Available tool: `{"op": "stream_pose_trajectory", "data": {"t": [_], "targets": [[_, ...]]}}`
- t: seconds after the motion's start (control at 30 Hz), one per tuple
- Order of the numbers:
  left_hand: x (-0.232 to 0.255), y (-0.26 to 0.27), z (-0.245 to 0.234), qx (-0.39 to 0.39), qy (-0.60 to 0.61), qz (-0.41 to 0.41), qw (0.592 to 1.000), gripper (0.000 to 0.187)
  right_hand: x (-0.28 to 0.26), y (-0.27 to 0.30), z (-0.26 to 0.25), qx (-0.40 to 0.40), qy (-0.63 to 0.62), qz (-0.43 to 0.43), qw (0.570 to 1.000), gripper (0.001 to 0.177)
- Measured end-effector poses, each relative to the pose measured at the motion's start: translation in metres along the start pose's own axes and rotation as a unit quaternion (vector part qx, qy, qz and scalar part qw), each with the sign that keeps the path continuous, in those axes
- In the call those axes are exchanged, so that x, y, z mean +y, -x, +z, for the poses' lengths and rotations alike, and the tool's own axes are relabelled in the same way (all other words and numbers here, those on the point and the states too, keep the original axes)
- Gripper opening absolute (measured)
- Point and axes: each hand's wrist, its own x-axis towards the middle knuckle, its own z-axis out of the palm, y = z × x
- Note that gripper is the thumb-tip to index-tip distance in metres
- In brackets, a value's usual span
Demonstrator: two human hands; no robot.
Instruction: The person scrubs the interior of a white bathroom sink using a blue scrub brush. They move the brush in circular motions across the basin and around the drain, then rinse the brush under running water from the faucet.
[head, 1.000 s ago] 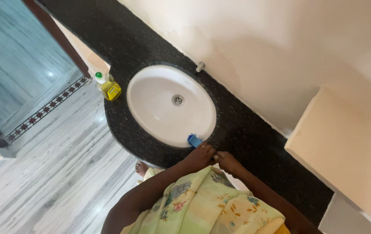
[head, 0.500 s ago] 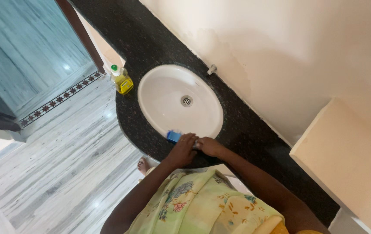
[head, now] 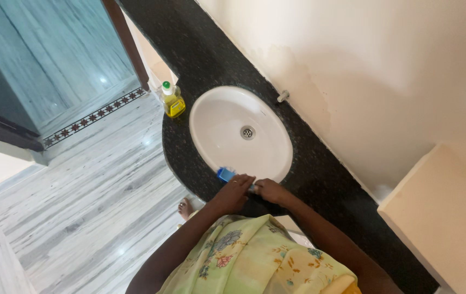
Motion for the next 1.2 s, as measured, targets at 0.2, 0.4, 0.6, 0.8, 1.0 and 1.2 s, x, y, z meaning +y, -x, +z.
{"op": "stream_pose_trajectory", "data": {"t": [0.2,0.4,0.6,0.8,1.0,1.2], "targets": [[-0.065,0.014,-0.012,0.125,-0.130,-0.116,0.977,0.080,-0.093,-0.068,0.022,0.123,0.088,-0.091,0.984,0.030],[-0.044,0.024,-0.009,0.086,-0.102,-0.132,0.982,0.075,-0.067,-0.054,0.018,0.098,0.074,-0.104,0.987,0.029],[0.018,0.011,-0.002,-0.083,0.065,-0.049,0.993,0.078,0.021,0.034,-0.025,0.009,0.022,-0.005,1.000,0.028],[-0.003,0.002,0.002,-0.095,0.035,-0.056,0.993,0.076,-0.013,0.031,-0.027,0.010,-0.057,0.044,0.997,0.022],[-0.069,0.005,0.001,-0.025,-0.059,-0.130,0.989,0.067,-0.079,-0.020,-0.017,-0.036,-0.175,-0.010,0.984,0.031],[-0.094,0.009,-0.041,0.014,-0.017,-0.196,0.980,0.069,-0.134,-0.083,-0.010,-0.039,-0.296,0.015,0.954,0.030]]}}
